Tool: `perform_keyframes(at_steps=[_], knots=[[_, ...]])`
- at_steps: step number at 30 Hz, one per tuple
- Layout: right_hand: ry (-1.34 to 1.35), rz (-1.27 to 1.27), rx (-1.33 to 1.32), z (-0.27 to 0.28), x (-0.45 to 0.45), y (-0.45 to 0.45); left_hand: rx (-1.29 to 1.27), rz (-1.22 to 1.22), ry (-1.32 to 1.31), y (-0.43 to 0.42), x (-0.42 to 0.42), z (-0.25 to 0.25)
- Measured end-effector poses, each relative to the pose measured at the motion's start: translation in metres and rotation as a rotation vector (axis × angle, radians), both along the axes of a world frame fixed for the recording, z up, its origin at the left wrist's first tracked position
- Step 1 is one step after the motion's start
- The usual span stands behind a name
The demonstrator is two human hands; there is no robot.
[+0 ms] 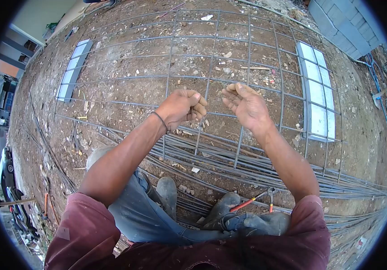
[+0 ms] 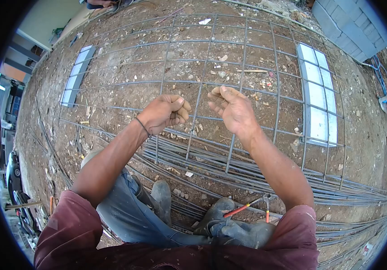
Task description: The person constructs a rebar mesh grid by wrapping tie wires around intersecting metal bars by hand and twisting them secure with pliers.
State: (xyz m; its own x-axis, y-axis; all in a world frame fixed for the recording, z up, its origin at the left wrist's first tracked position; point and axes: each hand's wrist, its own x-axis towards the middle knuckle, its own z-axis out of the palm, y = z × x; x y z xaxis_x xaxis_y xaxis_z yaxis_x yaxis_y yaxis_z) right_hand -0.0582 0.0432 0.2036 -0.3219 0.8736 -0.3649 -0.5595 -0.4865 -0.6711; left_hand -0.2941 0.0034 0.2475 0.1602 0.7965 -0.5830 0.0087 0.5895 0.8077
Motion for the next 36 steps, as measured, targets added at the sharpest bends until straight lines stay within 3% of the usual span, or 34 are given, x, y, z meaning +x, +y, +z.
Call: perform_keyframes(at_steps=[3, 5, 7, 10, 11, 13, 14, 16, 17, 19, 20, 22, 23, 25, 26, 27, 29, 30, 31, 33, 34, 36], knots=[[0.216, 0.054, -0.008, 0.009, 0.006, -0.005, -0.025, 0.071, 0.018, 0.005, -0.003, -0.001], [0.29, 0.174, 0.286, 0.023, 0.004, -0.013, 0.018, 0.102, -0.032, 0.009, -0.006, -0.001], [0.253, 0.191, 0.331, 0.04, -0.003, -0.021, 0.058, 0.14, -0.08, 0.011, -0.008, 0.004], [-0.077, 0.151, 0.843, 0.049, -0.005, -0.022, 0.1, 0.058, -0.118, 0.009, -0.006, 0.026], [-0.075, 0.157, 0.844, 0.053, 0.0, -0.021, 0.101, 0.064, -0.119, 0.007, -0.009, 0.028], [-0.548, -0.011, 1.038, 0.062, 0.011, -0.015, 0.165, 0.001, 0.045, 0.009, -0.018, 0.038], [-0.546, -0.01, 1.048, 0.064, 0.014, -0.014, 0.174, 0.005, 0.046, 0.01, -0.021, 0.04], [-0.262, -0.028, 0.752, 0.066, 0.02, -0.014, 0.281, -0.045, 0.188, 0.011, -0.025, 0.042], [-0.263, -0.029, 0.759, 0.068, 0.025, -0.013, 0.289, -0.044, 0.187, 0.01, -0.026, 0.045], [0.007, 0.358, 0.454, 0.072, 0.035, -0.014, 0.41, -0.027, 0.355, 0.008, -0.028, 0.05], [0.001, 0.355, 0.456, 0.071, 0.035, -0.015, 0.414, -0.029, 0.35, 0.007, -0.03, 0.054], [-0.351, 0.523, 0.328, 0.06, 0.035, -0.015, 0.425, -0.207, 0.622, 0.005, -0.035, 0.062], [-0.356, 0.514, 0.321, 0.053, 0.034, -0.015, 0.425, -0.218, 0.615, 0.002, -0.037, 0.06], [-0.661, 0.548, 0.386, 0.041, 0.028, -0.014, 0.785, -0.438, 0.883, -0.009, -0.036, 0.049], [-0.666, 0.548, 0.375, 0.04, 0.024, -0.017, 0.707, -0.503, 0.92, -0.014, -0.026, 0.062], [-0.688, 0.581, 0.411, 0.039, 0.017, -0.021, 0.702, -0.509, 0.912, -0.016, -0.017, 0.055], [-0.707, 0.616, 0.431, 0.033, 0.004, -0.025, 0.723, -0.497, 0.58, -0.022, 0.003, 0.03], [-0.533, 0.579, 0.378, 0.028, -0.001, -0.022, 0.706, -0.394, 0.399, -0.033, 0.019, 0.018], [-0.362, 0.54, 0.329, 0.025, -0.005, -0.02, 0.703, -0.395, 0.393, -0.036, 0.022, 0.012], [-0.373, 0.526, 0.299, 0.03, -0.006, -0.016, 0.496, -0.495, 0.588, -0.041, 0.03, 0.024], [-0.363, 0.503, 0.307, 0.028, -0.005, -0.014, 0.536, -0.432, 0.655, -0.037, 0.025, 0.014], [-0.351, 0.47, 0.317, 0.024, -0.001, -0.009, 0.493, -0.387, 0.592, -0.028, 0.011, 0.016]])
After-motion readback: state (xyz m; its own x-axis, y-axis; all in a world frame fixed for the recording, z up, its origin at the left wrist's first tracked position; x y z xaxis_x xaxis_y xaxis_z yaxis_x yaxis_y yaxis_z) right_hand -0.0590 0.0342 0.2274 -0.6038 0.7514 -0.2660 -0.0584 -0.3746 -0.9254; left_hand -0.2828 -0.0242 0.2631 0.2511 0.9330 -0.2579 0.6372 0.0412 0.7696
